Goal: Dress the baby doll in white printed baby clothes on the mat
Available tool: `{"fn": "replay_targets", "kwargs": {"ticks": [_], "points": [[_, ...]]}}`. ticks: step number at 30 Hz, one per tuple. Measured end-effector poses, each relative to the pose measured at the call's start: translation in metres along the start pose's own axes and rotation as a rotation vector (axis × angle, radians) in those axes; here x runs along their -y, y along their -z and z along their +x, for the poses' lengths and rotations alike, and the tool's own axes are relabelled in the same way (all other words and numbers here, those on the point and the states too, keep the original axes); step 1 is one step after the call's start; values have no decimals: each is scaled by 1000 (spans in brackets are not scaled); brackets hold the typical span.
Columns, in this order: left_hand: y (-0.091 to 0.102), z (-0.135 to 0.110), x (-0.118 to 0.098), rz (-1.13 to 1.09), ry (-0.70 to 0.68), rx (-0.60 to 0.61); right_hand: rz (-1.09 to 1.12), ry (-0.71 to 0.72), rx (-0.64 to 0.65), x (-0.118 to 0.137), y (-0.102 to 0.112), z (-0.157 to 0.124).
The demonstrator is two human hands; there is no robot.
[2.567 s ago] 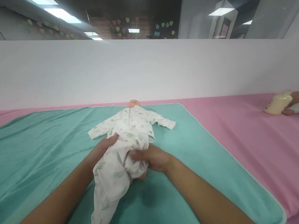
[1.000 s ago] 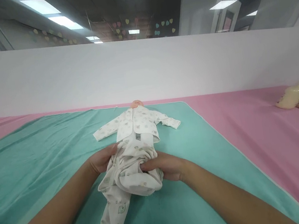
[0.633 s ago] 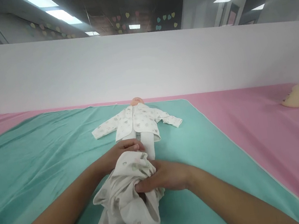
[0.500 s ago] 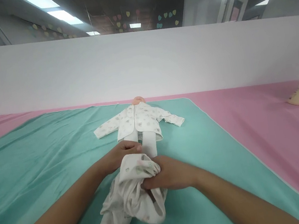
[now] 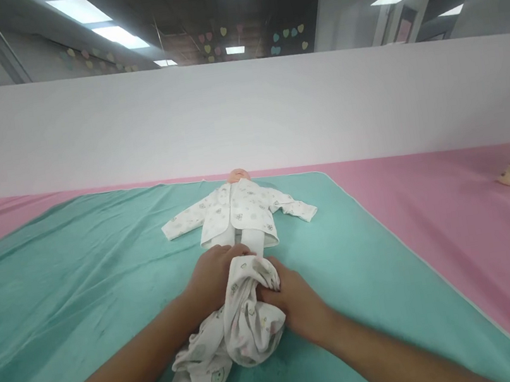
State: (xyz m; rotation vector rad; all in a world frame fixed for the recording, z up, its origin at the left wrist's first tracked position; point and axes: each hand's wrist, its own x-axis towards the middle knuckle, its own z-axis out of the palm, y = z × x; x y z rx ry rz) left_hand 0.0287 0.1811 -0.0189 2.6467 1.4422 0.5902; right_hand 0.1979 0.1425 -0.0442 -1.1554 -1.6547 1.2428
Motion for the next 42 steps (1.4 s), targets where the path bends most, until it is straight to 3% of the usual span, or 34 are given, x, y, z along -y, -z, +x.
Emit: {"fn": "replay_targets", "kwargs": {"ticks": [4,14,18,22,27,31,35,42], "points": [[-1,-2,2,23,11,-83,205,6,23,1,-2,1],[2,-3,1,-397,68,-187,560,-126,52,13,-8,-13],[4,-3,-3,-678,0,-61,657,-76,43,17,-16,-15],[18,-2,-4,-956,36,134,671,-33,-28,18,-19,-17],[37,-7,-20,-843,-48,457,557,-38,-81,8,-13,-22],[27,-14,-41,-599,-78,327,521,-12,-87,2,-11,-20],[17,-18,-45,-492,-96,263,426,-9,-115,2,-15,-13],[21,-17,-31,-651,-133,259,552,-110,-125,1,-10,-9]]}}
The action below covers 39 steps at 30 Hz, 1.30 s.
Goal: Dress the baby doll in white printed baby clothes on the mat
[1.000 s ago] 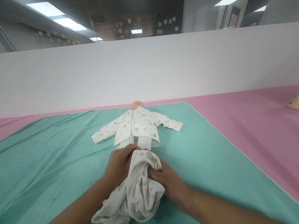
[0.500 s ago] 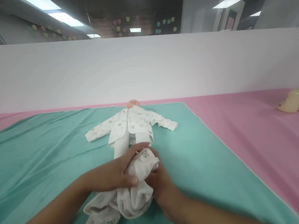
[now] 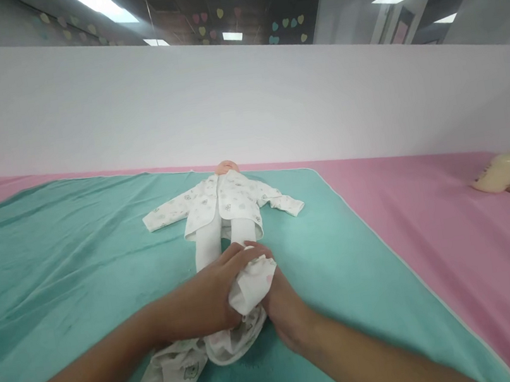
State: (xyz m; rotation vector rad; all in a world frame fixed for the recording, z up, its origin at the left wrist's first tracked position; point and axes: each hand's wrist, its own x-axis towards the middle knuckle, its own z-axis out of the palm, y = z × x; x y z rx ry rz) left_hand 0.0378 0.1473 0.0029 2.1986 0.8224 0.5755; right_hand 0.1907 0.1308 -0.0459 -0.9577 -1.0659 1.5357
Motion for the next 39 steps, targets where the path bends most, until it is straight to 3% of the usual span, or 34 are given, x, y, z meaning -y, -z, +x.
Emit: {"fn": "replay_targets", "kwargs": {"ticks": [7,14,22,26,29,34,39], "points": [[14,7,13,-198,208,-122,46,-84,15,11,4,3],[18,7,19,-118,181,-199,59,-79,100,19,5,5],[39,0,26,-147,162,-10,85,-123,254,17,19,9],[40,1,25,-177,141,2,48,-66,268,14,20,11],[41,3,29,-337,129,20,-4,-25,290,16,21,16],[47,2,50,-796,99,111,-161,73,328,15,33,33],[51,1,70,-1052,77,-65,-302,126,367,12,46,45]]}}
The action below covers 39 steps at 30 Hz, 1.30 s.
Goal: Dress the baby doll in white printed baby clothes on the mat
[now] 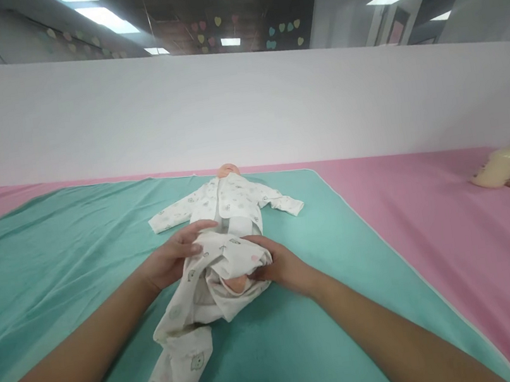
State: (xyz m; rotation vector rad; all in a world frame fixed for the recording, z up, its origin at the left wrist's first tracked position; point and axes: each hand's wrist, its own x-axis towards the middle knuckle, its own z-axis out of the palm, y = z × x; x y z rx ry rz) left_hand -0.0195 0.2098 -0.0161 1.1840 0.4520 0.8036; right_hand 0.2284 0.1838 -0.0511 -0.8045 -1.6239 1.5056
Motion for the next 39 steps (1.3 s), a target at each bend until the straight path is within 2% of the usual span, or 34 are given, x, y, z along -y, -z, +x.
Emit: {"fn": "replay_targets", "kwargs": {"ticks": [3,5,12,15,17,21,22,24,28,32,35,37,39], "points": [[5,1,0,-15,-49,-129,-58,19,-17,-1,2,0],[6,2,-1,14,-29,-151,-63,27,-24,-2,2,0],[1,-1,-2,138,115,3,-130,70,-183,-14,6,4],[4,-3,-3,119,145,57,-187,75,-240,-17,12,5],[8,-3,-4,64,75,5,-185,40,-262,-17,17,6],[19,-1,-5,-50,-154,-238,-110,-83,-199,-17,26,8],[20,-1,-4,-57,-163,-256,-107,-101,-176,-17,27,9],[20,1,-1,-45,-108,-206,-104,-111,-149,-17,28,9],[14,4,7,6,1,-71,-14,-13,-161,-8,26,6],[7,8,14,11,-32,-122,81,142,-176,18,20,2],[1,12,19,-32,-88,-179,-47,122,-177,42,12,7],[-3,13,20,-38,-112,-204,-274,67,-151,55,3,18],[-6,14,22,-35,-117,-219,-536,6,-55,64,-8,32]]}}
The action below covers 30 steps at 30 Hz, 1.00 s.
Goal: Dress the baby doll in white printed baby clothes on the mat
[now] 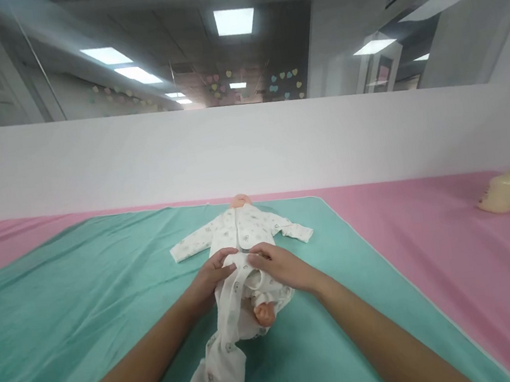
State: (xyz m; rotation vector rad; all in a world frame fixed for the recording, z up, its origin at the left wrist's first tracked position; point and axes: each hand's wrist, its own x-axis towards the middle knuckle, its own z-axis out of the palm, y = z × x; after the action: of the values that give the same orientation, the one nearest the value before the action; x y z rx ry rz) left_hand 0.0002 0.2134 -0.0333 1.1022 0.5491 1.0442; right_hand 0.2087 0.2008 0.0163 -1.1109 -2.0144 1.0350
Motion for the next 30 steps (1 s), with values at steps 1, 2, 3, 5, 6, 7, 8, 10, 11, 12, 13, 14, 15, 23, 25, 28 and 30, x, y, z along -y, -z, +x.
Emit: {"fn": "replay_targets", "kwargs": {"ticks": [1,2,3,5,6,7,8,10,11,12,13,14,15,23,25,28,30], "points": [[0,0,1,2,-3,-8,-112,-11,56,5,-5,7],[0,0,1,4,-9,-20,-199,-19,95,7,-10,14],[1,0,1,6,-15,-33,-254,-27,102,8,-17,20],[3,0,1,12,-19,-46,-270,-29,16,2,-31,28],[5,0,0,18,-11,-42,-232,-27,-37,-4,-38,30],[6,0,-2,27,1,-32,-170,-24,-75,-11,-43,30],[7,0,-3,42,17,-20,-89,-25,-99,-17,-47,30],[8,-1,-8,88,43,-3,99,-38,-135,-29,-49,28],[8,-2,-10,113,52,1,200,-49,-166,-33,-48,27],[8,-3,-12,132,61,7,303,-63,-202,-36,-46,26],[8,-5,-14,145,72,21,401,-77,-239,-37,-44,26],[8,-6,-16,154,87,43,490,-89,-268,-37,-42,26],[8,-6,-18,167,103,71,563,-98,-279,-37,-41,26],[-7,-11,-21,507,189,239,661,-87,-216,-33,-38,23],[-10,-12,-20,518,180,236,680,-69,-188,-33,-36,23],[-9,-11,-16,478,105,154,765,-67,-175,-36,-33,23],[-8,-9,-14,473,33,69,843,-89,-187,-40,-30,23]]}}
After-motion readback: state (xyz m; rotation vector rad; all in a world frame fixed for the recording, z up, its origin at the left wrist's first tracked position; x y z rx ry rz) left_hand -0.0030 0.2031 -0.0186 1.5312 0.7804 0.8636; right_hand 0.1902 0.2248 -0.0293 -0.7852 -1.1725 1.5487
